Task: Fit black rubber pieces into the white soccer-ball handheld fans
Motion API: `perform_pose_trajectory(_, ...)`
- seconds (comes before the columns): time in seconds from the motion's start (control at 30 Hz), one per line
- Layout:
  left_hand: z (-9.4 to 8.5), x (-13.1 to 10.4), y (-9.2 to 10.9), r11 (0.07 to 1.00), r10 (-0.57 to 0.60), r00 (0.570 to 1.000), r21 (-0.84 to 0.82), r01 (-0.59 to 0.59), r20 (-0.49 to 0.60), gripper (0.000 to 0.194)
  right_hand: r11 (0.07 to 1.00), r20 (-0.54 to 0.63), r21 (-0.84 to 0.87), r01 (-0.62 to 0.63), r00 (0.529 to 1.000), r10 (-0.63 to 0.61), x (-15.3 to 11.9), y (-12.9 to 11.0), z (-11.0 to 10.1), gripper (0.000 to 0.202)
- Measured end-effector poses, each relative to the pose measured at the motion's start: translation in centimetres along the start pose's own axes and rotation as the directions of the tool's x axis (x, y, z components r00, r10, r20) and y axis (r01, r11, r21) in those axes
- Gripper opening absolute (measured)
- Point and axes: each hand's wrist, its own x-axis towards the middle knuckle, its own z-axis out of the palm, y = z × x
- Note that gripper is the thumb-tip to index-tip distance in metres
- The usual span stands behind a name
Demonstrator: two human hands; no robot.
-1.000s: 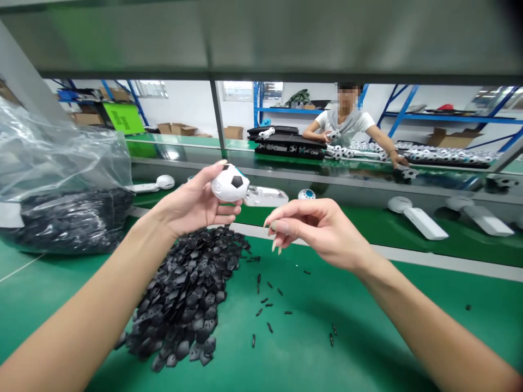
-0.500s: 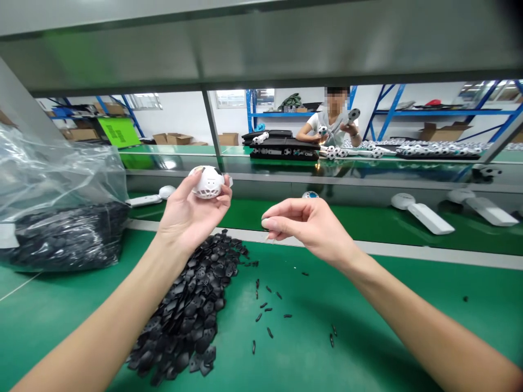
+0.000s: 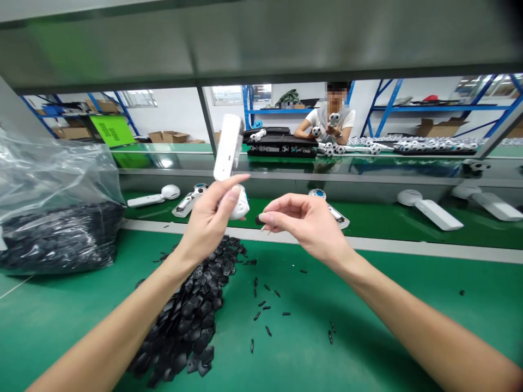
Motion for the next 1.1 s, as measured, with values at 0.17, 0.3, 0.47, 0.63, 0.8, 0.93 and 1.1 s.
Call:
perform_pose_trajectory(0.17,1.0,-0.8,0.8,0.997,0.075,0.994,-0.008,-0.074,0.077,0.044,0.998,-0.036,0.001,0.057,0.998,-0.057,-0.2,0.6,0.3,0.034)
perform_pose_trajectory(0.3,1.1,-1.1,0.9,0.997,0.062,0.992,-0.054,-0.056,0.112,0.043,0.992,-0.083,-0.001,0.126,0.989,-0.126,-0.6,1.2,1.0,0.02)
perform_pose_trajectory(0.47,1.2,-1.0,1.2,0.998,0.05,0.991,-0.032,-0.046,0.126,0.042,0.986,-0.137,-0.017,0.169,0.976,-0.169,-1.0,1.5,1.5,0.014)
perform_pose_trajectory(0.63,1.5,-1.1,1.4,0.998,0.046,0.992,-0.05,-0.04,0.115,0.04,0.98,-0.116,-0.045,0.191,0.974,-0.195,-1.2,1.3,1.2,0.008)
perform_pose_trajectory(0.8,1.7,-1.2,1.4,0.998,0.037,0.993,-0.062,-0.03,0.116,0.041,0.97,-0.105,-0.12,0.213,0.969,-0.225,-1.3,1.1,0.9,0.007)
perform_pose_trajectory(0.93,1.7,-1.2,1.6,0.997,0.041,0.993,-0.073,-0.033,0.11,0.041,0.967,-0.107,-0.1,0.234,0.964,-0.245,-1.3,1.1,1.0,0.009)
perform_pose_trajectory(1.1,1.6,-1.3,1.7,0.995,0.032,0.991,-0.101,-0.019,0.13,0.038,0.97,-0.102,-0.077,0.231,0.966,-0.238,-1.4,1.1,1.1,0.011)
